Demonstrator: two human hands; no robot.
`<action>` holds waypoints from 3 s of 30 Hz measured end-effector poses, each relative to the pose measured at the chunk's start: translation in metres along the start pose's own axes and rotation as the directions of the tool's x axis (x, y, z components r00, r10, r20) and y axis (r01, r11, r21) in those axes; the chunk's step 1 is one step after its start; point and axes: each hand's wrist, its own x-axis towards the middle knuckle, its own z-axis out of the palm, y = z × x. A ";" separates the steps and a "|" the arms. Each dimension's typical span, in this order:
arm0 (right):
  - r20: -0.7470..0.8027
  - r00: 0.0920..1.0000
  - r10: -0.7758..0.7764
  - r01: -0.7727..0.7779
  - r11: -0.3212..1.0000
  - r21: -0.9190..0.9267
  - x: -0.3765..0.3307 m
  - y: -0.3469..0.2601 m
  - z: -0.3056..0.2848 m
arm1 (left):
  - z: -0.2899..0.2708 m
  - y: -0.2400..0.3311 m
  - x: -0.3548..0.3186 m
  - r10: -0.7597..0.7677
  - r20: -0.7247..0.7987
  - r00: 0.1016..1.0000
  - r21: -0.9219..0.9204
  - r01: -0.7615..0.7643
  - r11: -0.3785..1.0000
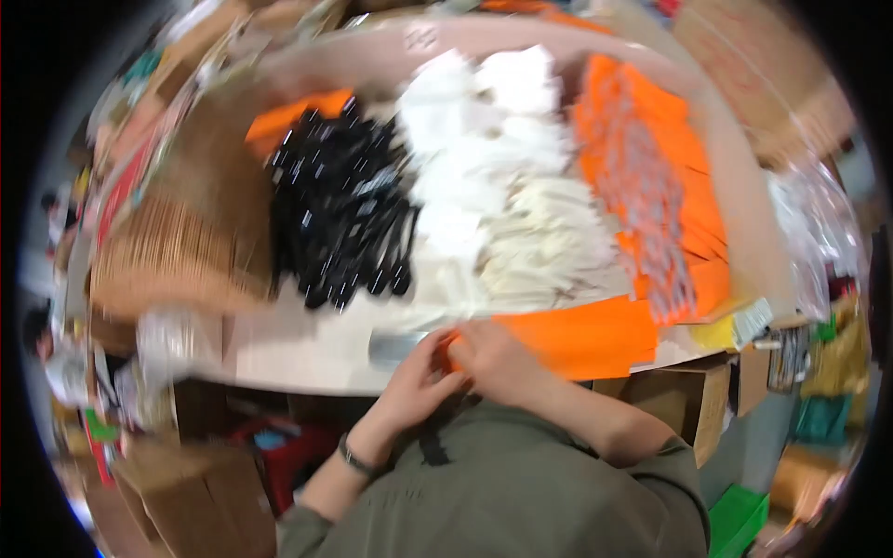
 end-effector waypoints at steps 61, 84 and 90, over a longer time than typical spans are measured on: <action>0.101 0.966 0.239 -0.193 0.922 -0.336 0.124 0.075 -0.070 | -0.145 0.033 0.046 0.719 -0.256 0.645 0.956 0.059 0.288; 0.462 0.847 0.263 -0.420 0.863 0.279 0.100 -0.017 -0.029 | -0.153 0.062 0.116 0.745 0.021 0.667 0.976 -0.175 0.130; 0.431 0.894 0.121 -0.069 0.989 -0.134 0.058 -0.015 0.000 | -0.154 0.055 0.103 0.718 0.104 0.689 0.980 -0.193 0.044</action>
